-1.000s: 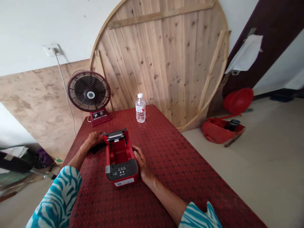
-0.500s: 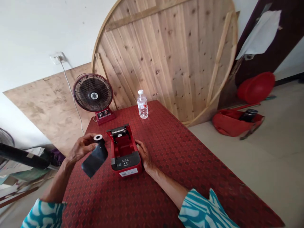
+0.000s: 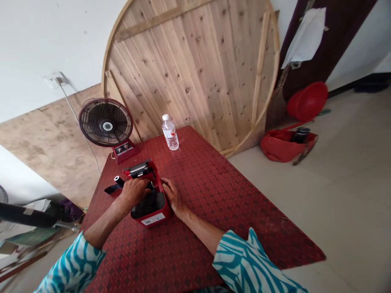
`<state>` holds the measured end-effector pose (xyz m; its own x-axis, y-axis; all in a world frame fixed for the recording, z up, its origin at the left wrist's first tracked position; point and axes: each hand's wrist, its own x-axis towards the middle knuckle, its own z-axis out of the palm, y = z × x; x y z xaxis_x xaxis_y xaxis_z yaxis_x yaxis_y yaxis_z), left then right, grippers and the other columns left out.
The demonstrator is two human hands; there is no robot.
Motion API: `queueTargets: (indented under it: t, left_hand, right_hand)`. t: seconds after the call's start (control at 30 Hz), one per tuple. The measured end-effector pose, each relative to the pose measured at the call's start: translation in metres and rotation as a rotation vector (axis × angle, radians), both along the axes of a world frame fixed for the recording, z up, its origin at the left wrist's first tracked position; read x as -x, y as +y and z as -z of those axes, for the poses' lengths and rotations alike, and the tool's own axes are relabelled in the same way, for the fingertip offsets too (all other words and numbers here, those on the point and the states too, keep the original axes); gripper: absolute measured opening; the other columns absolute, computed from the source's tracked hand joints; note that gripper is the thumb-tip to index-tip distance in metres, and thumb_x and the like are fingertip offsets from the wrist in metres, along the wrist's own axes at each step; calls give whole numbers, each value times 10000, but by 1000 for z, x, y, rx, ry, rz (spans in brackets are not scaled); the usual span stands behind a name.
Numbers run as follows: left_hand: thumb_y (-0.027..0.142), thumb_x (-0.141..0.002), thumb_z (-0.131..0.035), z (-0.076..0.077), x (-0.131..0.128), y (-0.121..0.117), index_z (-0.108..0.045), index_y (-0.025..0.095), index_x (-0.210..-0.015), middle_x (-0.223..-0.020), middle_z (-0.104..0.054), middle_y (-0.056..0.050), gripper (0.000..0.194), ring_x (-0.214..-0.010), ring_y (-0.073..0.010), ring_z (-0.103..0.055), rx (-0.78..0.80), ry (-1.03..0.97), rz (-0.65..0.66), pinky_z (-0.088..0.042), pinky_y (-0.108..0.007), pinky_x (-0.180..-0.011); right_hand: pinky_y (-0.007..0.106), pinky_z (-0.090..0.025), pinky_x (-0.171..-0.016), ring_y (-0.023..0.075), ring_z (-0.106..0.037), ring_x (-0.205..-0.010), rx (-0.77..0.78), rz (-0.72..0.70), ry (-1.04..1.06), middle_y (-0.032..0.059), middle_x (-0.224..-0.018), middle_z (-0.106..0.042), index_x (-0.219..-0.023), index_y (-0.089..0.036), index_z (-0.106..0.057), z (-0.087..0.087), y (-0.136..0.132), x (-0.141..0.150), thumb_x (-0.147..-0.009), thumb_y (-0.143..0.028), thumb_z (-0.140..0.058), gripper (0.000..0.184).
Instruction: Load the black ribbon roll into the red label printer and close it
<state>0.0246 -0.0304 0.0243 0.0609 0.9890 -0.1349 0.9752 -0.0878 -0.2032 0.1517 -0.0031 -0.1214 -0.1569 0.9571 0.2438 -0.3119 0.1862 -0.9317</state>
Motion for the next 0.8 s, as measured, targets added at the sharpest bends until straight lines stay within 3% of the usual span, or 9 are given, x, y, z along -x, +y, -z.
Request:
queueTargets:
  t: [0.17, 0.27, 0.43, 0.53, 0.6, 0.8]
  left_hand:
    - [172, -775, -649, 16, 0, 20, -729, 202, -915, -932, -731, -134, 164, -944, -324, -677, 83, -36, 26, -514, -398, -781]
    - [191, -781, -648, 17, 8, 22, -730, 228, -931, -965, -738, -98, 175, -959, -297, -675, 96, -117, 70, -511, -370, -811]
    - [378, -920, -463, 1, 29, -17, -671, 247, -1119, -1097, -712, -46, 317, -965, -210, -669, -20, -444, 132, -512, -292, -835]
    - [453, -861, -554, 0, 36, -46, -680, 219, -1089, -1029, -723, -61, 350, -921, -216, -674, -113, -644, 174, -519, -304, -822]
    - [424, -846, -590, 6, 38, -58, -683, 221, -1064, -1013, -721, -67, 312, -926, -212, -669, -173, -640, 239, -512, -310, -831]
    - [305, -947, -463, 30, 35, -64, -689, 227, -975, -902, -714, -52, 240, -819, -162, -660, -400, -508, 386, -482, -277, -727]
  right_hand:
    - [371, -362, -1046, 207, -524, -1166, 22, -16, -12, 21, -1179, -619, -1146, -285, -623, 1, 1, 0, -874, -441, -487, 342]
    - [373, -359, -1047, 208, -525, -1166, 11, -6, -31, 29, -1187, -612, -1155, -274, -618, 2, 1, 0, -878, -434, -482, 348]
    - [367, -360, -1049, 199, -529, -1158, 5, 0, -32, 18, -1175, -619, -1144, -287, -623, -2, -1, -2, -879, -436, -482, 334]
    - [367, -365, -1043, 199, -533, -1151, 4, -4, -33, 17, -1166, -620, -1137, -290, -625, -3, -2, -3, -881, -441, -476, 332]
    - [366, -364, -1043, 199, -533, -1153, 6, -4, -31, 16, -1170, -618, -1139, -291, -623, -2, -2, -2, -881, -444, -476, 334]
    - [367, -365, -1042, 204, -536, -1157, 13, -9, -29, 17, -1176, -629, -1141, -285, -627, 0, 1, -1, -876, -453, -481, 346]
